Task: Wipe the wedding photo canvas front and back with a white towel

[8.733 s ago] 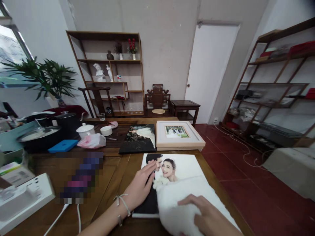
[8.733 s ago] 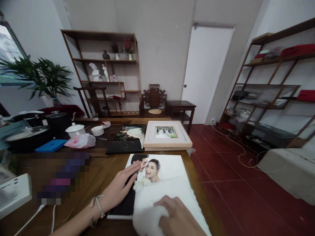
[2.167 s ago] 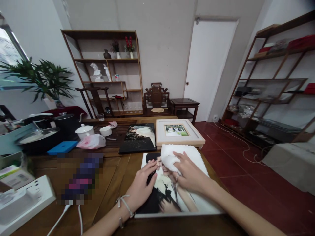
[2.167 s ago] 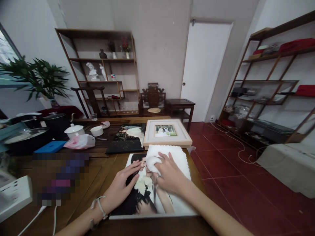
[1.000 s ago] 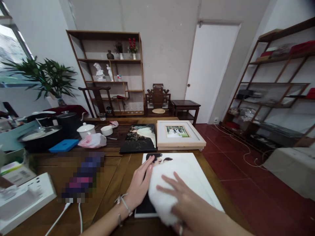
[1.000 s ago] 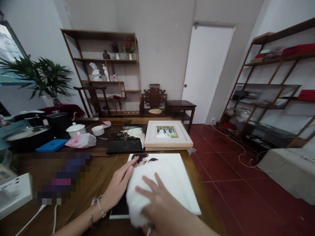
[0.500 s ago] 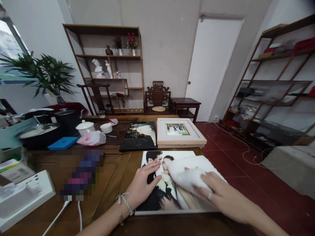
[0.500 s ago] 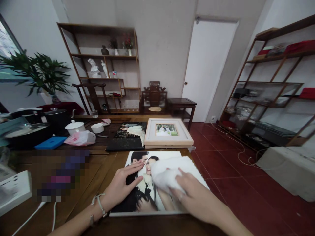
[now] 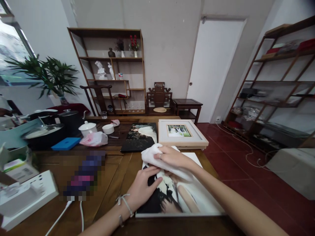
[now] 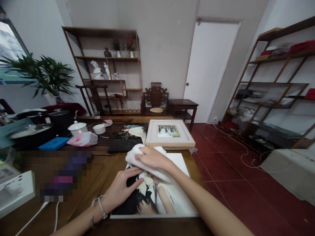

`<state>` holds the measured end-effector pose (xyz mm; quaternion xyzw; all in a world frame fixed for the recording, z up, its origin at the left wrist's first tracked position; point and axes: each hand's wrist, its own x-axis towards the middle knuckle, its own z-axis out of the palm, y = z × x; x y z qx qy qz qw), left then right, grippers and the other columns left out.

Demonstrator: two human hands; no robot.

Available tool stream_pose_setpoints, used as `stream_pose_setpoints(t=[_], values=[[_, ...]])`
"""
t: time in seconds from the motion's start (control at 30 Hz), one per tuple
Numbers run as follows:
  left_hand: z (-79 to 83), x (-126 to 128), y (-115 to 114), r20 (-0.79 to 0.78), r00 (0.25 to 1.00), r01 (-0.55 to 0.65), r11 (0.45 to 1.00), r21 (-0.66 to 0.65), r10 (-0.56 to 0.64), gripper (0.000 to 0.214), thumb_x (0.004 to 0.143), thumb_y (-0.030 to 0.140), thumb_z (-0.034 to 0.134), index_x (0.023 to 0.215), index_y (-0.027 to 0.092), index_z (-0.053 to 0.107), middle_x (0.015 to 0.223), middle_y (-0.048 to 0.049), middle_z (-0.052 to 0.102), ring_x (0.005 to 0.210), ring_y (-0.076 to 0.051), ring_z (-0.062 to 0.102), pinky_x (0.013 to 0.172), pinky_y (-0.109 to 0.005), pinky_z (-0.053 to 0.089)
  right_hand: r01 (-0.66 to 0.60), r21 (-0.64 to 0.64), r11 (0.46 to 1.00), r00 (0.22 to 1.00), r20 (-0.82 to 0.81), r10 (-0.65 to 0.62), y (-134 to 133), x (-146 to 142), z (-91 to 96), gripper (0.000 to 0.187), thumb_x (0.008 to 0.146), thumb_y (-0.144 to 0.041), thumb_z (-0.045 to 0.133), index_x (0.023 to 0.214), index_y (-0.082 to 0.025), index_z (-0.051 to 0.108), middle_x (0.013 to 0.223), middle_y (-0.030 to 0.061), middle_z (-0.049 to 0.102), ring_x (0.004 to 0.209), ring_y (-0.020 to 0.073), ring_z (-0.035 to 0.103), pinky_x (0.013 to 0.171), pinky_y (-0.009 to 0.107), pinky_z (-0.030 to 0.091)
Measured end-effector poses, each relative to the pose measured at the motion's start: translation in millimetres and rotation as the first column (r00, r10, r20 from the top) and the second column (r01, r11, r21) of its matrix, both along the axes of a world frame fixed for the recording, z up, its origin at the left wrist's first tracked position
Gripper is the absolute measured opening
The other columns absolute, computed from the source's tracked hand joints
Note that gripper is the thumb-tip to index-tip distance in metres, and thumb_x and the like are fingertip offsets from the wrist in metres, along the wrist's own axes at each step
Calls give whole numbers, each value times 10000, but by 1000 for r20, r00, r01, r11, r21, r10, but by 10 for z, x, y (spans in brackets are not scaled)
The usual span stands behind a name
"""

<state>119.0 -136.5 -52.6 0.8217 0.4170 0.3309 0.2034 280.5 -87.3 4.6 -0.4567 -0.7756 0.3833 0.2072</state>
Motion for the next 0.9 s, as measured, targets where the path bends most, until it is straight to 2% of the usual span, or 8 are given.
stream_pose_setpoints(t=[0.1, 0.17, 0.27, 0.43, 0.57, 0.67, 0.77, 0.9], values=[[-10, 4, 16, 4, 1000, -13, 1000, -5, 13, 290, 819, 271, 542, 1095, 235, 623, 1107, -25, 645, 1027, -192, 591, 908, -325, 455, 33, 39, 999, 999, 19, -34, -89, 91, -47, 229, 860, -311, 355, 818, -183, 540, 686, 24, 636, 500, 165, 588, 469, 271, 442], [-27, 8, 34, -2, 1000, -29, 1000, -9, 29, 303, 810, 283, 552, 1096, 216, 624, 1144, -36, 626, 1081, -202, 561, 960, -344, 418, 80, 106, 991, 995, 43, -85, -176, 253, -72, 239, 864, -300, 343, 790, -186, 539, 745, 39, 645, 618, 187, 608, 582, 302, 457], [-42, 11, 52, -9, 1000, -23, 1000, -20, 23, 316, 823, 303, 531, 1119, 224, 608, 1200, -30, 586, 1143, -197, 515, 1009, -355, 369, 169, 231, 958, 976, 99, -196, -283, 542, -119, 230, 847, -301, 374, 702, -195, 517, 849, 65, 632, 805, 234, 575, 753, 371, 412], [-35, 9, 52, -34, 999, -24, 1000, -15, 23, 345, 868, 295, 449, 1200, 259, 535, 1317, -8, 467, 1241, -189, 399, 1036, -384, 325, 222, 346, 912, 931, 204, -304, -411, 785, -222, 237, 855, -281, 331, 744, -182, 516, 858, 122, 619, 928, 307, 527, 809, 466, 365], [-54, 1, 48, -74, 996, -45, 999, 21, 46, 352, 860, 269, 450, 1202, 260, 533, 1333, -16, 445, 1260, -200, 365, 1032, -404, 326, 99, 384, 918, 933, 285, -220, -642, 689, -202, 180, 812, -194, 382, 800, -158, 558, 1141, 164, 571, 1215, 305, 350, 972, 477, 254], [-81, -5, 50, -88, 995, -45, 998, 33, 48, 346, 865, 258, 438, 1197, 259, 537, 1310, -16, 476, 1256, -198, 374, 1025, -413, 337, -26, 369, 929, 912, 389, -129, -902, 582, -161, 202, 806, -180, 393, 861, -140, 584, 1282, 181, 472, 1290, 285, 246, 1017, 494, 217], [-101, -10, 58, -84, 995, -48, 998, 27, 50, 363, 872, 250, 427, 1225, 240, 508, 1323, -23, 462, 1258, -194, 373, 1029, -421, 331, -112, 325, 939, 902, 430, -42, -1129, 503, -209, 176, 753, -167, 466, 845, -155, 615, 1317, 165, 440, 1294, 306, 227, 1022, 536, 215], [-102, -13, 71, -36, 999, -38, 999, 25, 39, 373, 876, 225, 416, 1241, 244, 489, 1322, -19, 461, 1260, -186, 369, 1042, -419, 318, -290, 260, 921, 891, 424, 161, -1265, 453, -342, 150, 706, -124, 503, 670, -200, 627, 1283, 107, 487, 1262, 325, 295, 1027, 580, 171]])
